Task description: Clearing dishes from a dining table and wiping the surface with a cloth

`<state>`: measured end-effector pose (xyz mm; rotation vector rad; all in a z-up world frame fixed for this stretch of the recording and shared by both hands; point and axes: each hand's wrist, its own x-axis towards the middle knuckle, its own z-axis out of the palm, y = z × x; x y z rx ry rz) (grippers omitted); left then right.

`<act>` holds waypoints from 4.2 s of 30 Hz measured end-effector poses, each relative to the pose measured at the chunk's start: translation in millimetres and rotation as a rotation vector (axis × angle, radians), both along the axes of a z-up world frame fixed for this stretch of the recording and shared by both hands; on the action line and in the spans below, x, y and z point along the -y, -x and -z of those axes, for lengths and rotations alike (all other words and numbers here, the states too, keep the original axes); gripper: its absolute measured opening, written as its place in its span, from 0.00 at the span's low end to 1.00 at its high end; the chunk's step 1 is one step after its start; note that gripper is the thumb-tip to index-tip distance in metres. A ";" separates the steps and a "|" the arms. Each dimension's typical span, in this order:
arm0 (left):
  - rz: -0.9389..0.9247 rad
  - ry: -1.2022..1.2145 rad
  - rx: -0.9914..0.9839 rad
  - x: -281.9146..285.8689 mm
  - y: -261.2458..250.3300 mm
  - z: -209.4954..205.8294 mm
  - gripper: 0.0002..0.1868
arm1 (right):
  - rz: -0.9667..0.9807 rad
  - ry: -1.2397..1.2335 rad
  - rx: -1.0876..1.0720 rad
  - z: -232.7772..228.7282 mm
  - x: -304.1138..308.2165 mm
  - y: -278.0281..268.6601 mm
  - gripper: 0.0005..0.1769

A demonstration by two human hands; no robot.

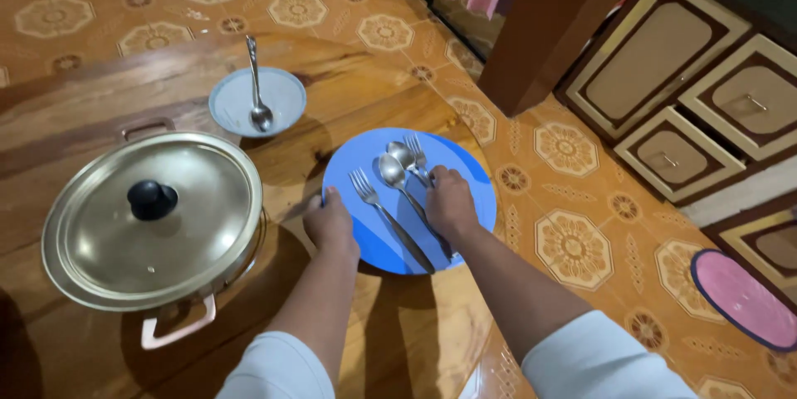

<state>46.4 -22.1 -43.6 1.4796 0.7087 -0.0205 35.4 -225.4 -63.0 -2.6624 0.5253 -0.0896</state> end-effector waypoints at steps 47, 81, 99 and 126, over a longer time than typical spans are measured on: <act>0.454 0.407 0.035 -50.7 14.8 -112.0 0.34 | 0.127 -0.090 -0.051 -58.6 32.4 -28.4 0.32; 0.462 0.108 0.029 -24.6 -9.6 -57.2 0.51 | 0.448 -0.412 -0.177 -43.0 25.3 51.7 0.51; 0.718 -0.293 0.206 54.6 13.4 -56.2 0.43 | 0.844 -0.748 0.396 -59.6 34.8 167.7 0.23; 1.439 0.232 0.203 720.1 385.2 -193.3 0.33 | 1.466 -0.265 0.706 -225.5 560.7 618.9 0.27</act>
